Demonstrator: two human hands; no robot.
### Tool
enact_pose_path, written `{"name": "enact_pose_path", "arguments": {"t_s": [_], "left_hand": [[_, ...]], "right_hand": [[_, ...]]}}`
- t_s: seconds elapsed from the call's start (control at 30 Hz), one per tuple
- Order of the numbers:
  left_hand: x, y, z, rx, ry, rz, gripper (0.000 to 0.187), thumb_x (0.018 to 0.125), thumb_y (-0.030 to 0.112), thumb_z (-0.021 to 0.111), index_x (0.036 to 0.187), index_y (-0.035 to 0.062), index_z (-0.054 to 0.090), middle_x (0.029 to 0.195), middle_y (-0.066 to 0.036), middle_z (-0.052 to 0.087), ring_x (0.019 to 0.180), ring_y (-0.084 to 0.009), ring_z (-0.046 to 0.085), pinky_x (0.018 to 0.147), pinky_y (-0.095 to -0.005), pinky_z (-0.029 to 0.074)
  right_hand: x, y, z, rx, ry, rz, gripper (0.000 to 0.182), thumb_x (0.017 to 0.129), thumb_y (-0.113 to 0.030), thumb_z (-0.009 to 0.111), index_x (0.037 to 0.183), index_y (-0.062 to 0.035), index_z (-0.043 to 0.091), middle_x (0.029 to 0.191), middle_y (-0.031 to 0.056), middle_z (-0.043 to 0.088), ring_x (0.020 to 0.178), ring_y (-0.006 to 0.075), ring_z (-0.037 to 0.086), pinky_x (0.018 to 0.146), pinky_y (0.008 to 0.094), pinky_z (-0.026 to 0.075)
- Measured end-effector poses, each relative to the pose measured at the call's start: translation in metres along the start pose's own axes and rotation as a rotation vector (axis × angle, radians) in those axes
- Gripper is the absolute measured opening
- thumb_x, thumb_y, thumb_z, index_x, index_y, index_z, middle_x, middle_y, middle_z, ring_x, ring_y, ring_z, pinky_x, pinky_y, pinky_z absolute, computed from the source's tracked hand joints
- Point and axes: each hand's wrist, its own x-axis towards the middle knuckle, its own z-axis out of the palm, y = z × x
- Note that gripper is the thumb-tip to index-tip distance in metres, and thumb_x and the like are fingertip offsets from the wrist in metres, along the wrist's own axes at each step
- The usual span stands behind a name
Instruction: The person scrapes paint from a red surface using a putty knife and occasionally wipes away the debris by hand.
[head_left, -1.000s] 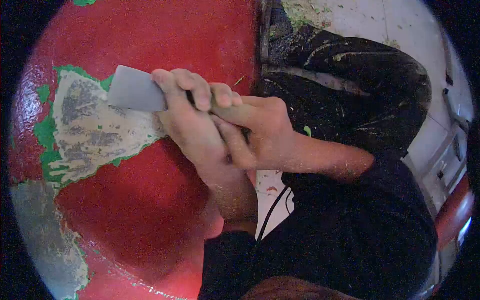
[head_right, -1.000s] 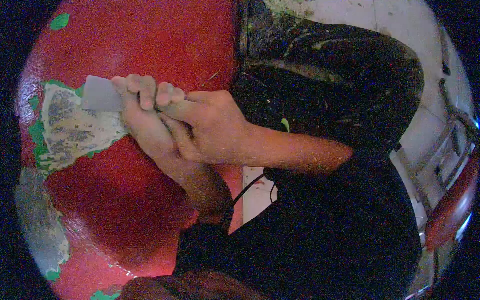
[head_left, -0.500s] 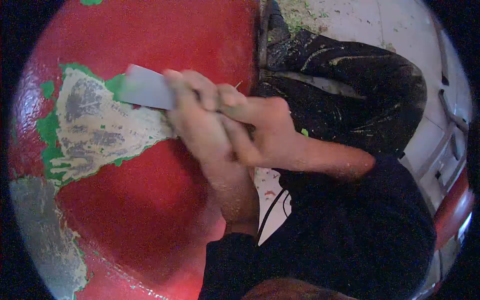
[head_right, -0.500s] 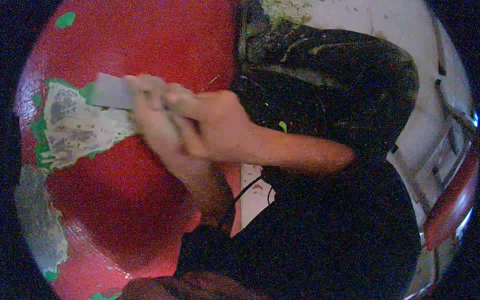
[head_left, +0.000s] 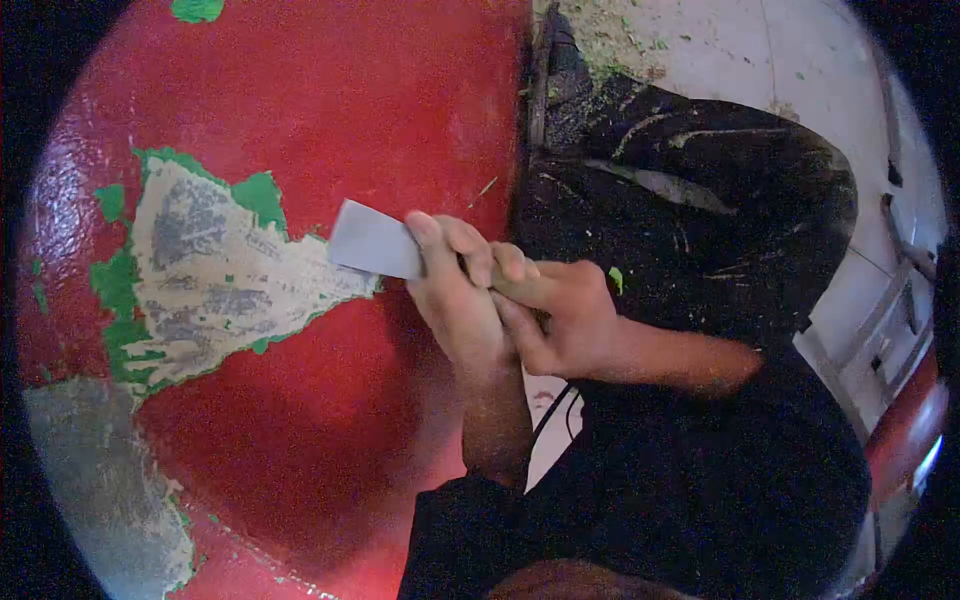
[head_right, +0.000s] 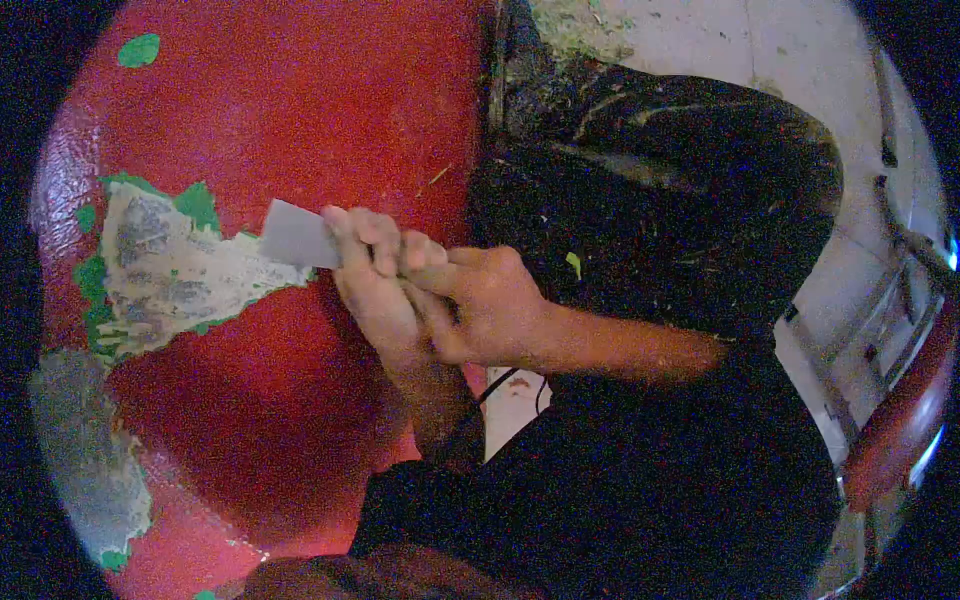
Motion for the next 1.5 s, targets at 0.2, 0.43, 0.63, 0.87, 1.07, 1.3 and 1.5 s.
{"name": "enact_pose_path", "arguments": {"t_s": [0.2, 0.43, 0.63, 0.87, 1.07, 1.3, 1.5], "left_hand": [[0.046, 0.045, 0.018, 0.018, 0.029, 0.063, 0.039, 0.096, 0.041, 0.036, 0.071, 0.0109, 0.038, 0.053, 0.001, 0.031, 0.042, -0.0154, 0.042, 0.043, -0.0309, 0.043], [0.053, 0.058, 0.037, -0.035, 0.056, 0.068, 0.043, 0.097, 0.042, 0.034, 0.066, 0.0114, 0.036, 0.054, 0.0, 0.03, 0.042, -0.0156, 0.042, 0.043, -0.0305, 0.043], [0.06, 0.046, 0.027, 0.01, 0.043, 0.101, 0.043, 0.096, 0.041, 0.037, 0.066, 0.011, 0.036, 0.053, 0.0, 0.03, 0.042, -0.016, 0.042, 0.042, -0.0302, 0.042], [0.059, 0.059, 0.038, -0.071, 0.03, 0.063, 0.04, 0.096, 0.04, 0.037, 0.068, 0.0116, 0.038, 0.053, 0.001, 0.03, 0.043, -0.0151, 0.039, 0.045, -0.0302, 0.041], [0.042, 0.043, 0.017, -0.059, -0.041, -0.027, 0.041, 0.096, 0.041, 0.038, 0.066, 0.0127, 0.036, 0.056, 0.001, 0.03, 0.047, -0.0141, 0.04, 0.046, -0.0282, 0.039], [0.054, 0.068, 0.042, 0.022, -0.005, 0.092, 0.042, 0.096, 0.042, 0.038, 0.065, 0.0125, 0.036, 0.053, 0.001, 0.029, 0.043, -0.015, 0.04, 0.042, -0.0281, 0.039], [0.06, 0.073, 0.048, 0.003, -0.004, 0.122, 0.041, 0.095, 0.042, 0.039, 0.067, 0.0119, 0.037, 0.054, 0.0, 0.032, 0.044, -0.0157, 0.041, 0.042, -0.03, 0.04]], "right_hand": [[0.051, -0.004, 0.018, -0.054, -0.01, 0.009, 0.012, 0.071, -0.014, 0.06, 0.082, -0.0078, 0.06, 0.057, 0.0141, 0.053, 0.049, 0.0308, 0.055, 0.043, 0.0401, 0.046], [0.071, -0.008, 0.015, -0.027, 0.053, -0.017, 0.013, 0.069, -0.013, 0.059, 0.081, -0.0074, 0.061, 0.059, 0.0148, 0.055, 0.051, 0.0308, 0.057, 0.046, 0.0412, 0.047], [0.064, -0.004, 0.01, -0.077, -0.013, 0.021, 0.016, 0.074, -0.013, 0.059, 0.088, -0.0069, 0.062, 0.058, 0.0154, 0.054, 0.05, 0.0323, 0.057, 0.046, 0.0429, 0.047], [0.077, -0.012, 0.01, -0.042, 0.012, -0.021, 0.014, 0.073, -0.009, 0.059, 0.086, -0.0049, 0.062, 0.061, 0.0153, 0.054, 0.054, 0.0318, 0.058, 0.048, 0.0389, 0.046], [0.044, -0.007, 0.009, -0.066, -0.037, -0.025, 0.017, 0.075, -0.014, 0.058, 0.09, -0.0076, 0.06, 0.062, 0.0159, 0.054, 0.051, 0.0326, 0.056, 0.046, 0.0422, 0.046], [0.072, -0.009, 0.015, -0.062, 0.023, -0.062, 0.019, 0.075, -0.014, 0.059, 0.093, -0.0075, 0.059, 0.064, 0.0153, 0.055, 0.051, 0.0326, 0.057, 0.045, 0.0417, 0.047], [0.082, -0.01, 0.011, -0.132, 0.019, -0.073, 0.024, 0.072, -0.016, 0.06, 0.095, -0.0075, 0.061, 0.061, 0.014, 0.055, 0.05, 0.0314, 0.056, 0.045, 0.0411, 0.047]]}}
